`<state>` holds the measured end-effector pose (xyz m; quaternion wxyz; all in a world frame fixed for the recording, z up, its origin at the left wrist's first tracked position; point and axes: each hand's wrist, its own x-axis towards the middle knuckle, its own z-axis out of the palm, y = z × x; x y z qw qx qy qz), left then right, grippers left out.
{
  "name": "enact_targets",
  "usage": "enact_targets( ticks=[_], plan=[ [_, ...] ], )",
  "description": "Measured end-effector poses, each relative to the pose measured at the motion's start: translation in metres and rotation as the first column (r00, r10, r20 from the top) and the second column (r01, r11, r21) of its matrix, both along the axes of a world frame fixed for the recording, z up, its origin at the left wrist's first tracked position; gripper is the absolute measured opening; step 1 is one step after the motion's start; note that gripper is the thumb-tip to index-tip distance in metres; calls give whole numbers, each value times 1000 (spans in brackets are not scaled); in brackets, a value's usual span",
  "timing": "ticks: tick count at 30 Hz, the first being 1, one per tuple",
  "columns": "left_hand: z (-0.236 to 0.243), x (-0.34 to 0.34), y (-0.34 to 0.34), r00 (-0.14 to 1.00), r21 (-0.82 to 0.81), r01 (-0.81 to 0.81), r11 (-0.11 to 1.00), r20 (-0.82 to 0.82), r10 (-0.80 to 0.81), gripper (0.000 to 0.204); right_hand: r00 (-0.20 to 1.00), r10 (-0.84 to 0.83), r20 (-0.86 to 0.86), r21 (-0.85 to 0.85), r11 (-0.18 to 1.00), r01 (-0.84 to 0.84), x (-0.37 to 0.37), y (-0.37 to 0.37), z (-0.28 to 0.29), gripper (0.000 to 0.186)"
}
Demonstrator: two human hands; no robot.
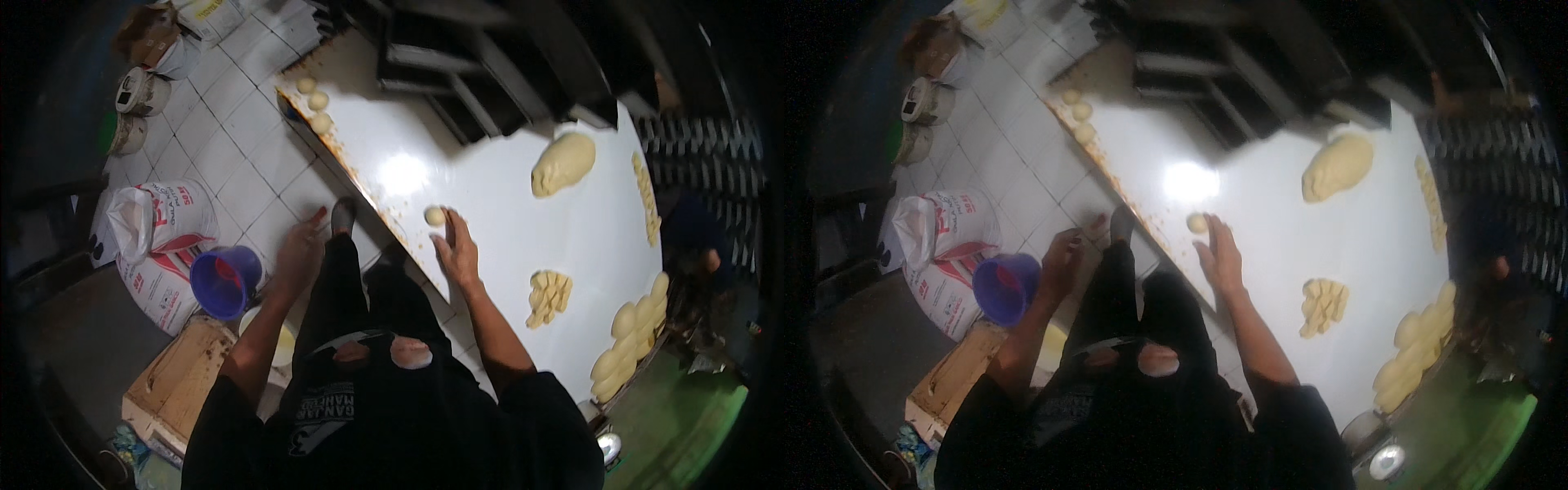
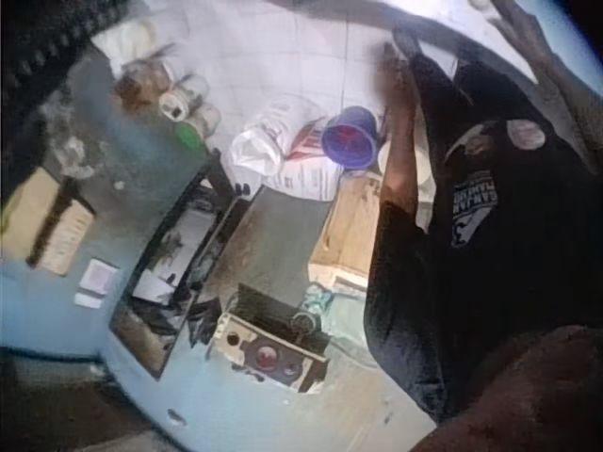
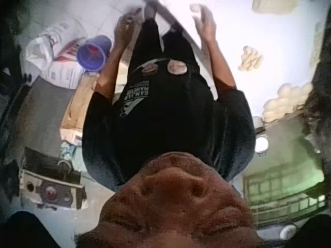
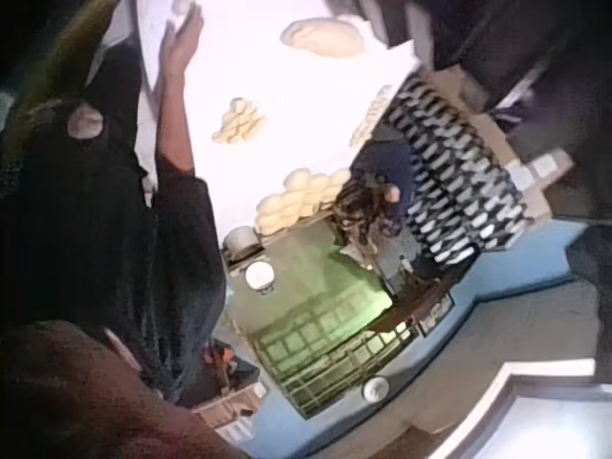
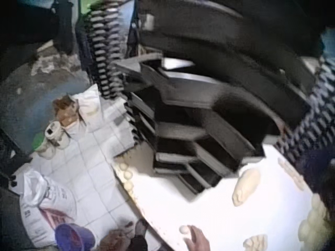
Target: The person shapes small pieces of dough into balls and larger pieces into flower-like decorative patterns by hand on a white tabletop.
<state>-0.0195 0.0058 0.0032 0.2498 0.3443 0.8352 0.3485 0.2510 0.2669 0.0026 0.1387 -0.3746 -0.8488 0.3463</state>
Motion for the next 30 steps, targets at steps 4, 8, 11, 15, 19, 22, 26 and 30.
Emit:
enact_targets(
  ticks=[4,8,11,15,19,22,26,30],
  plan=[
    [5,-27,42,988,127,-87,988,139,69,36,971,159,178,39,985,-169,-67,25,34,52],
    [18,-72,74,983,183,-133,974,149,106,37,982,131,-138,-130,980,-150,-217,15,74,41],
    [24,-98,122,982,385,13,923,-179,61,47,962,235,-139,386,907,-166,-272,37,22,43],
    [12,-129,162,827,268,341,901,-542,-152,66,986,98,-132,187,980,-72,-223,10,34,35],
    [-39,-145,173,690,131,476,870,-669,-277,62,967,-253,-34,-164,956,244,-66,-13,0,26],
    [1,-101,202,594,-81,343,936,-753,-282,61,829,-555,69,-72,826,559,59,-17,4,24],
    [20,20,225,768,264,606,751,-440,-465,51,544,-802,247,87,578,812,206,-38,13,25],
    [13,182,212,688,231,693,683,74,-722,42,578,-803,145,216,596,773,279,-46,29,25]
  ],
)
